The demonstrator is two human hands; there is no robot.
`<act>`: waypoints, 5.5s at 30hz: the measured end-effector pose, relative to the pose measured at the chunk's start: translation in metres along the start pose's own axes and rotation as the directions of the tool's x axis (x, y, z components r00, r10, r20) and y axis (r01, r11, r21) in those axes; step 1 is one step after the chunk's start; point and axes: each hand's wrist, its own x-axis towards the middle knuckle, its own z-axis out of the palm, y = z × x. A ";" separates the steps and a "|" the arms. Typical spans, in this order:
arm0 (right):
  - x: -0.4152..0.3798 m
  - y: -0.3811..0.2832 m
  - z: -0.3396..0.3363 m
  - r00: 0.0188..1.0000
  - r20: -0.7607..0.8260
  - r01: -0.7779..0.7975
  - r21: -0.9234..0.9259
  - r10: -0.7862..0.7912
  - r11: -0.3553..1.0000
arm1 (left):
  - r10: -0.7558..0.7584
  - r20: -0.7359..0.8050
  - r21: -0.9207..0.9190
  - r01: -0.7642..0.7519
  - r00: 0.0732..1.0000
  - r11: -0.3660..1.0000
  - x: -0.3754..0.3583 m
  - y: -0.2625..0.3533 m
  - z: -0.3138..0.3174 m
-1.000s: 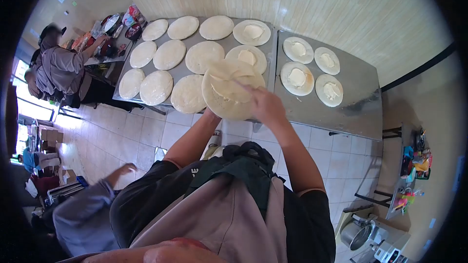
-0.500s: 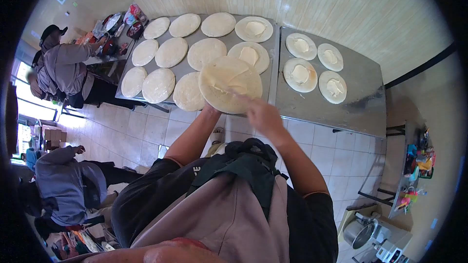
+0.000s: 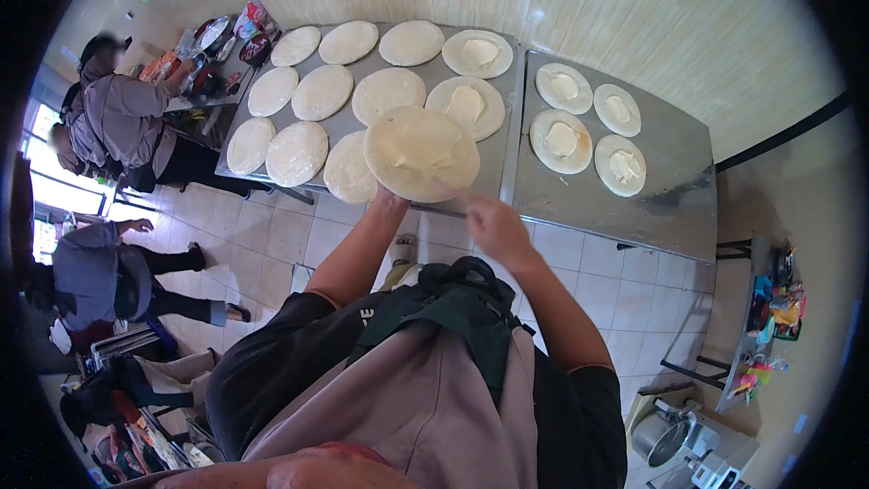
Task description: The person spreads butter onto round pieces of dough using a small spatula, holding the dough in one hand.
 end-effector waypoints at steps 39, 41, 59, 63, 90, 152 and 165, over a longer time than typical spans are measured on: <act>-0.037 -0.025 -0.097 0.986 0.110 0.163 -0.415 -0.129 0.895 | -0.077 -0.033 -0.128 0.073 0.996 0.989 -0.008 0.021 0.043; -0.037 -0.025 -0.118 0.989 0.064 0.149 -0.478 -0.135 0.866 | -0.073 -0.025 -0.147 0.068 0.997 0.987 -0.005 0.020 0.039; 0.085 -0.045 -0.090 0.987 -0.109 0.029 -0.613 -0.121 0.789 | -0.157 0.113 -0.115 0.170 0.981 0.979 -0.016 -0.009 0.065; 0.078 -0.030 -0.084 0.994 -0.088 0.009 -0.552 -0.070 0.834 | -0.107 0.127 -0.064 0.116 0.986 0.991 -0.016 0.000 0.069; 0.000 -0.003 -0.146 0.954 -0.108 -0.281 -0.004 0.279 0.960 | -0.113 0.126 0.108 0.100 0.986 0.989 -0.008 0.005 0.082; -0.017 -0.017 -0.049 0.986 0.044 0.165 -0.046 -0.163 0.985 | -0.020 0.170 -0.002 0.021 0.985 1.000 -0.032 0.036 0.057; -0.038 -0.011 -0.029 0.969 -0.244 -0.077 -0.174 0.032 0.982 | 0.107 0.127 -0.144 -0.088 0.986 0.986 -0.005 0.009 0.086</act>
